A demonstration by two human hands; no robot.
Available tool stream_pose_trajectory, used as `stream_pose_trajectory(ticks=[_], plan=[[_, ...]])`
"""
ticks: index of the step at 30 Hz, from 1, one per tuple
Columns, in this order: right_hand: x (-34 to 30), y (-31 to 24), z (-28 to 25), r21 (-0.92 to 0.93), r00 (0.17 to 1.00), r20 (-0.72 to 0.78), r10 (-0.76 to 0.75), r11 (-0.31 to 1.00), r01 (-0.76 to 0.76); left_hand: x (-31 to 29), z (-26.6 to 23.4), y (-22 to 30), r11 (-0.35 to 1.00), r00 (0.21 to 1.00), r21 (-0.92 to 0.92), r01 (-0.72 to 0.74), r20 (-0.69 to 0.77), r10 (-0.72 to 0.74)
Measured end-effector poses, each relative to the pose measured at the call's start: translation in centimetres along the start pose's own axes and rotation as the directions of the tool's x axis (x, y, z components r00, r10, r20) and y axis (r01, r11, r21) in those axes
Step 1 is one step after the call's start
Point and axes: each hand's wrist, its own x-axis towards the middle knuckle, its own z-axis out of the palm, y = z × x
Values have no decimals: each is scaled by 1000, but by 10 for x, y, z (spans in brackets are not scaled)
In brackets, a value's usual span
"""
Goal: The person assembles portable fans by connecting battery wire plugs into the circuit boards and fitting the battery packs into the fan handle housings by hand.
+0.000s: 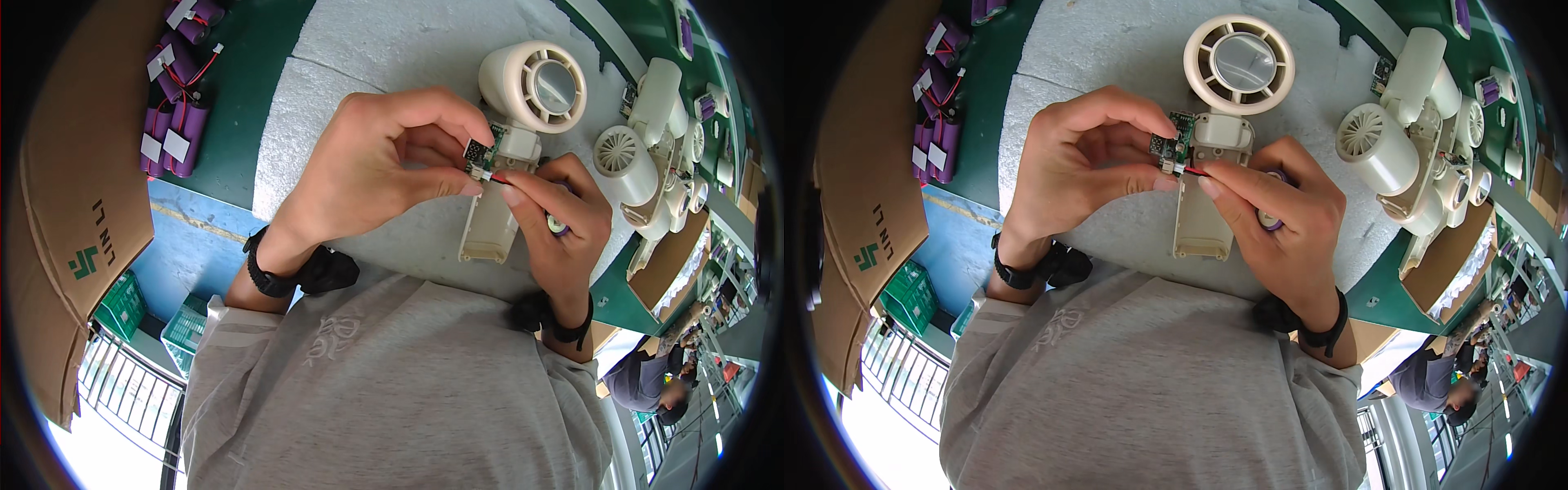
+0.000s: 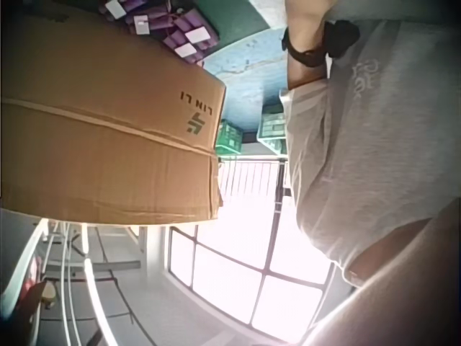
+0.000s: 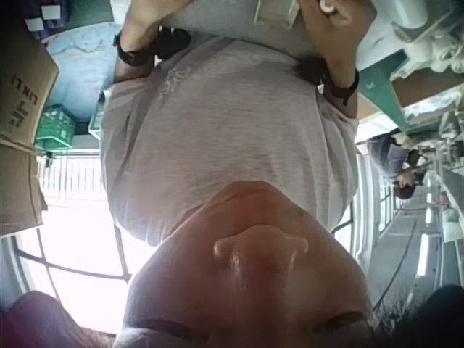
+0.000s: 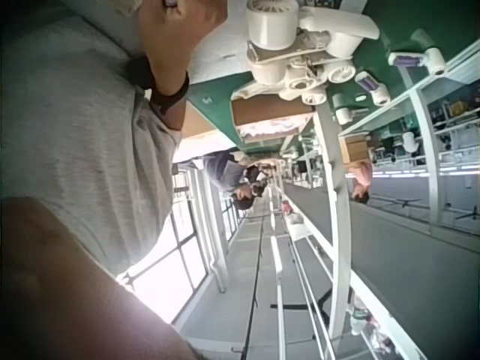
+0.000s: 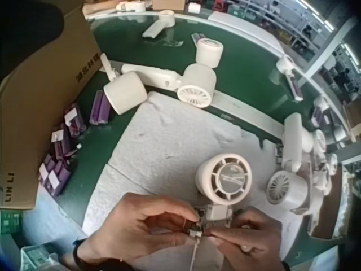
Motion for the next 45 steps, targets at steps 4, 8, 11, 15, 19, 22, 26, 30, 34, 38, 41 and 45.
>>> stream_pose_trajectory(ticks=[4,8,11,15,19,22,26,30,34,38,41,45], plan=[[2,0,-2,2,999,36,2,1000,-2,0,-1,2,996,998,-67,62,16,-61],[2,1,-1,6,999,34,-11,1000,11,0,-3,1,996,997,-57,69,35,-67],[4,2,3,-24,998,-39,-51,998,50,1,-3,-1,1000,998,-12,3,56,-3],[2,-1,7,-142,987,-60,-151,980,141,0,-1,-1,997,998,64,-49,43,46],[4,3,6,-108,982,-4,-186,977,185,1,-2,4,889,969,387,-245,115,217],[-1,-1,11,-20,987,-135,-86,996,84,-1,6,6,833,957,474,-286,93,276],[2,-2,14,-53,977,-187,-103,994,94,-2,15,5,792,944,533,-300,49,325],[5,3,12,-149,971,-166,-170,978,146,3,13,0,790,937,533,-303,18,348],[6,2,6,-206,969,-153,-195,965,161,4,9,2,839,959,481,-253,8,285],[6,2,5,-140,976,-156,-150,982,128,5,10,7,825,968,519,-222,14,252],[12,6,8,-158,954,-207,-217,970,186,4,12,12,815,974,547,-190,-2,228],[8,8,11,-165,939,-224,-261,960,227,2,14,7,776,950,569,-271,28,311]])
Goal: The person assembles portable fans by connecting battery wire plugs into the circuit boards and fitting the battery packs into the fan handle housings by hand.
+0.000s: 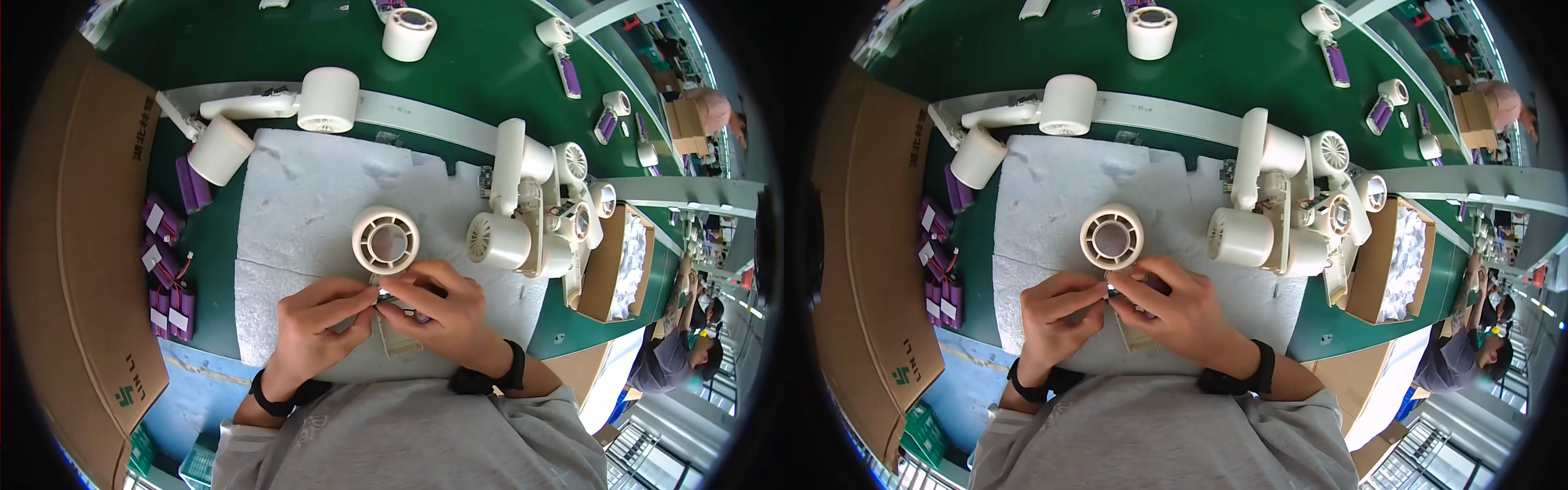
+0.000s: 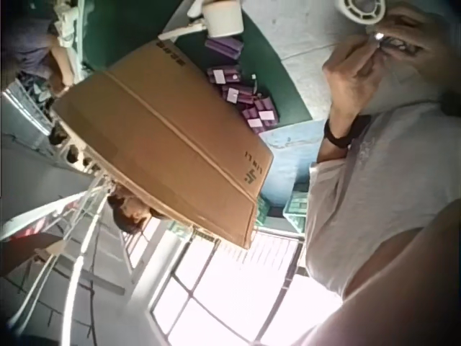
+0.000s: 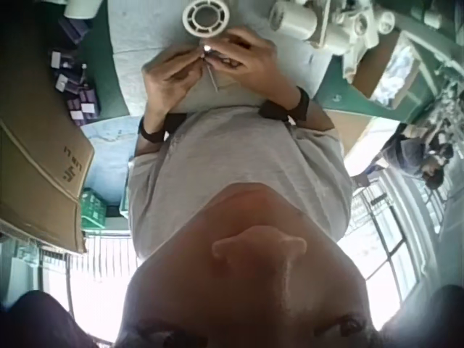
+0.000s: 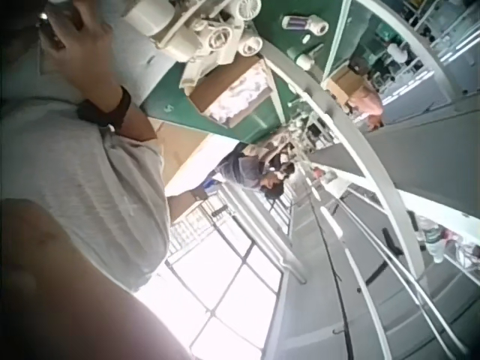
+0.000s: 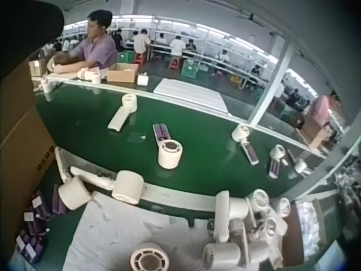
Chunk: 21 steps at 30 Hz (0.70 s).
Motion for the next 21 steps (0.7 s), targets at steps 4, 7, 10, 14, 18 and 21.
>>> stream_pose_trajectory(ticks=[4,7,10,14,18,21], plan=[[-2,-1,5,45,1000,-28,-11,999,12,-4,-2,1,1000,1000,7,14,-9,-14],[-6,-4,9,50,999,-39,17,999,-15,-9,-1,2,1000,1000,7,17,-8,-17],[-4,-5,8,93,996,-1,94,991,-94,-5,0,-4,1000,1000,-1,8,-4,-8],[1,-4,-1,136,985,52,164,976,-169,-1,2,-1,996,997,-68,66,34,-64],[4,-6,-10,163,969,78,235,956,-245,8,8,11,992,989,5,126,72,-126],[3,-5,-9,160,967,68,244,954,-252,6,9,7,989,986,-41,144,92,-140]])
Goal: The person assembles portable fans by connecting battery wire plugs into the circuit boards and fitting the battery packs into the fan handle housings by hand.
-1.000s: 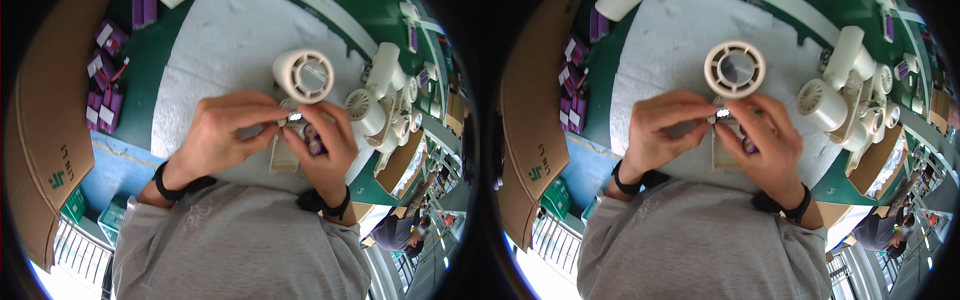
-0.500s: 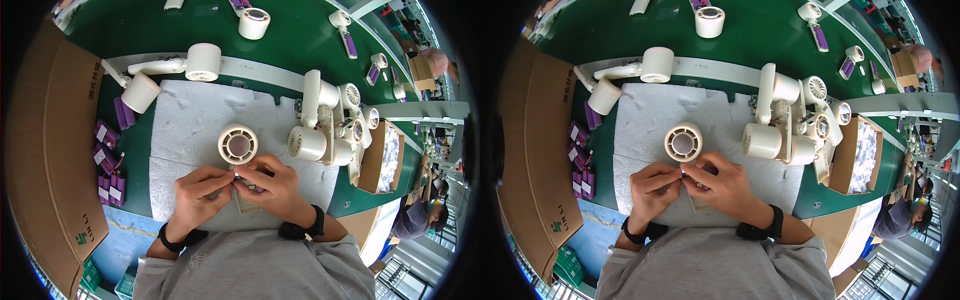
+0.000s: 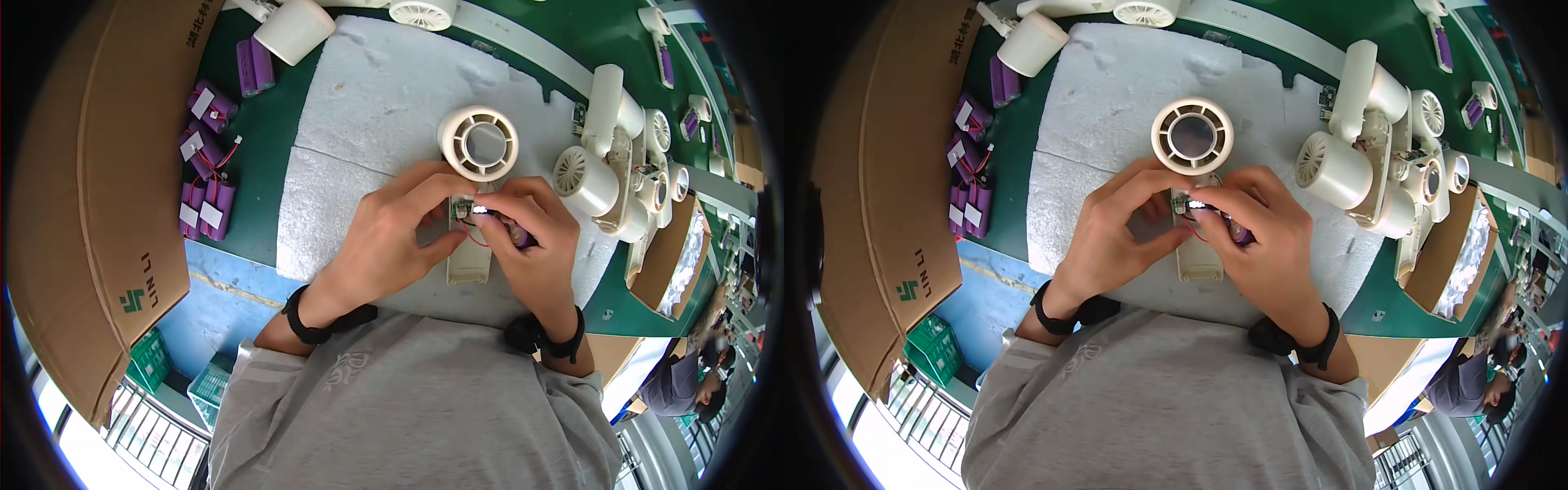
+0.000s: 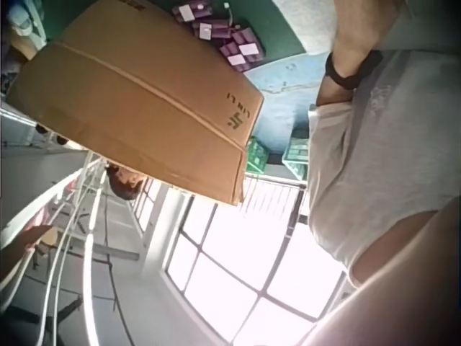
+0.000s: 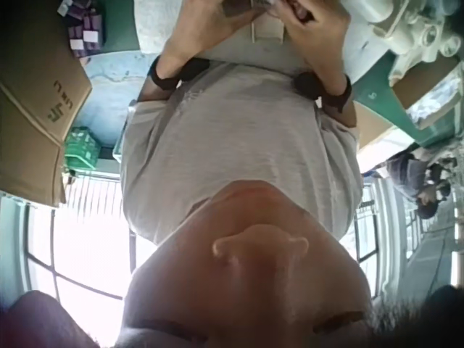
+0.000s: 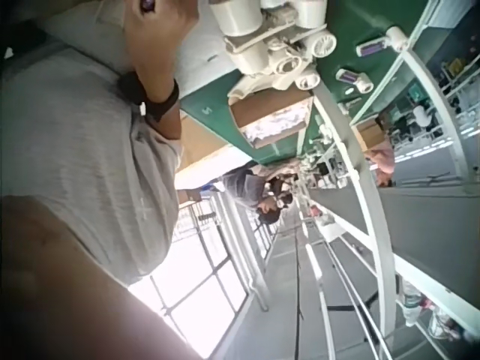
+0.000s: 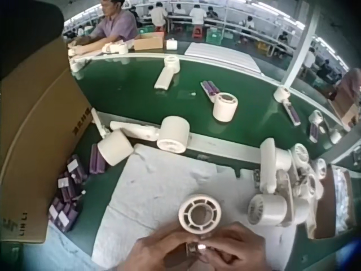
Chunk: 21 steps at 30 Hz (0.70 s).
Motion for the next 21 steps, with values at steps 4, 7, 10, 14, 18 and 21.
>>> stream_pose_trajectory(ticks=[4,7,10,14,18,21], plan=[[-2,2,-1,-41,999,35,-25,999,26,-2,-1,-2,998,999,-48,31,29,-30],[-6,-1,-1,-94,998,35,-59,994,62,-4,-1,-3,997,998,-66,47,37,-45],[-10,-3,1,-135,997,37,-72,988,76,-5,-1,-4,996,999,-74,44,32,-42],[-12,-2,2,-191,996,37,-79,978,85,-4,-1,-6,995,998,-89,33,49,-29],[-11,-2,2,-250,991,48,-125,959,133,-3,-3,-8,994,998,-112,22,61,-15],[-11,-2,3,-277,987,52,-151,948,159,-1,-5,-10,987,998,-160,9,61,0]])
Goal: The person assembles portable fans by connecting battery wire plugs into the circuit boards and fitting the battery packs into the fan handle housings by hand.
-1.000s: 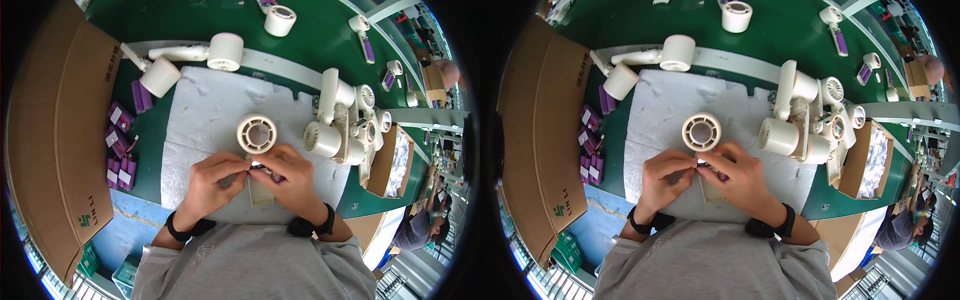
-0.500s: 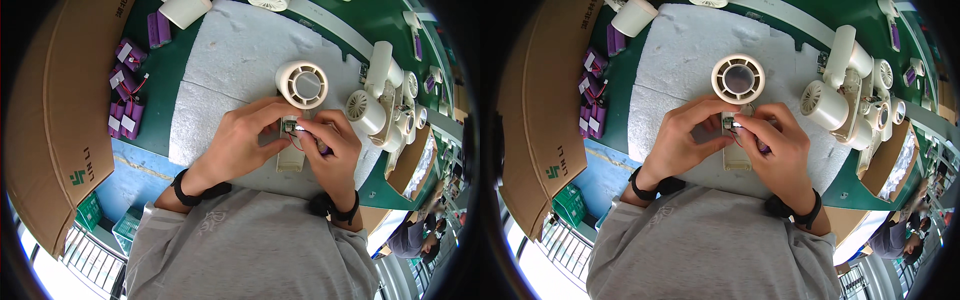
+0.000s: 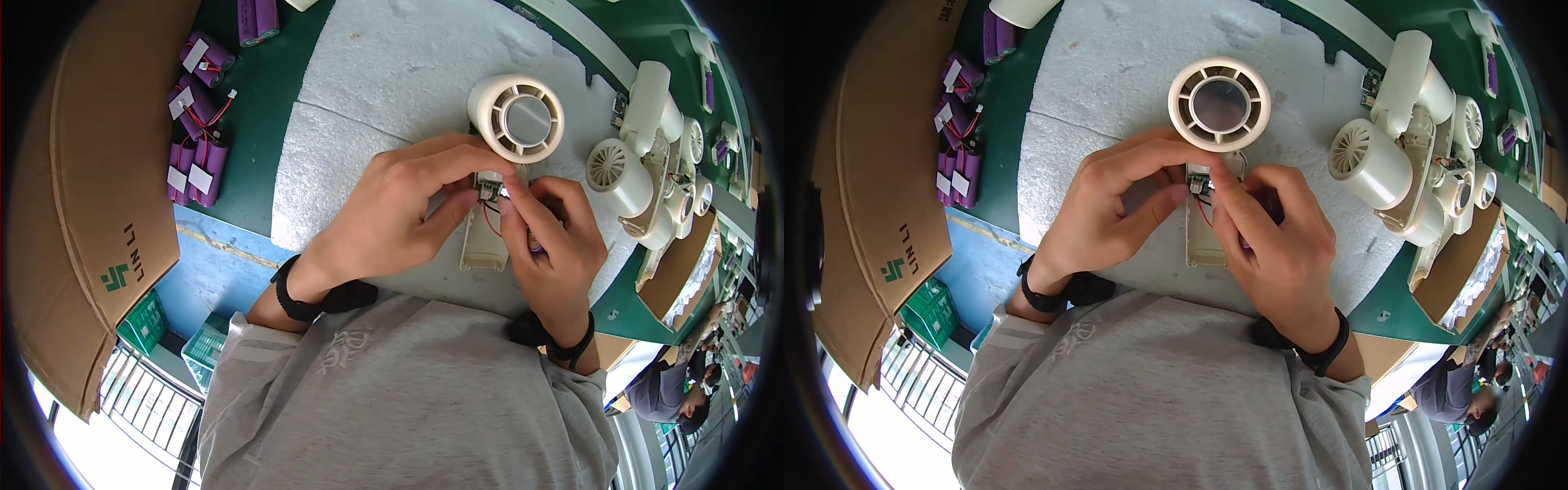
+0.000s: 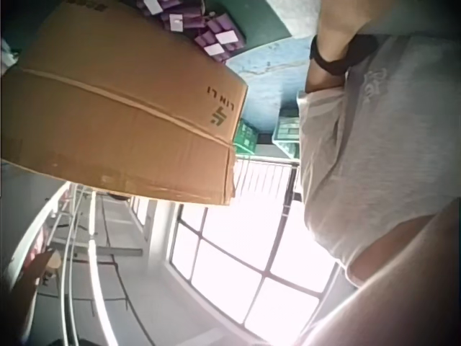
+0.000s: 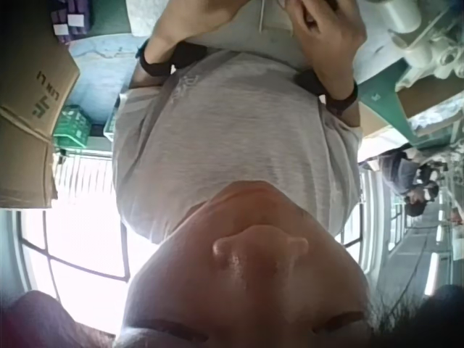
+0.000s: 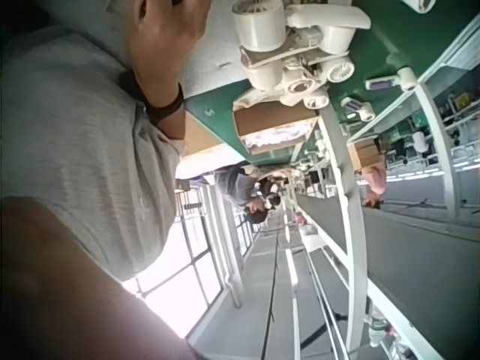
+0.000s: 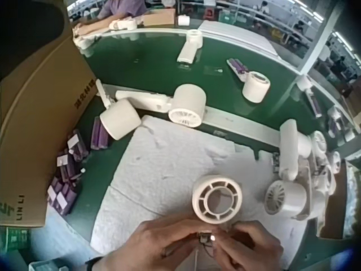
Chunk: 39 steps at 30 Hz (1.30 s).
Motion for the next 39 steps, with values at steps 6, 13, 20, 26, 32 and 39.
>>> stream_pose_trajectory(ticks=[6,13,20,26,32,39], plan=[[1,-4,0,-34,1000,4,-3,999,3,2,0,-2,999,999,-25,-38,-17,37],[1,-9,1,-12,998,-10,57,998,-57,3,0,-6,994,995,-49,-93,-30,91],[0,-7,4,103,979,-105,177,981,-166,0,-3,-3,1000,999,-1,-6,37,6],[3,2,6,148,980,-127,151,980,-131,1,1,1,998,1000,62,-13,-8,14],[12,2,-14,102,969,115,218,968,-230,-1,4,0,965,988,219,-144,-19,152],[2,2,-39,414,793,513,328,715,-563,-5,12,2,966,987,225,-126,-70,145]])
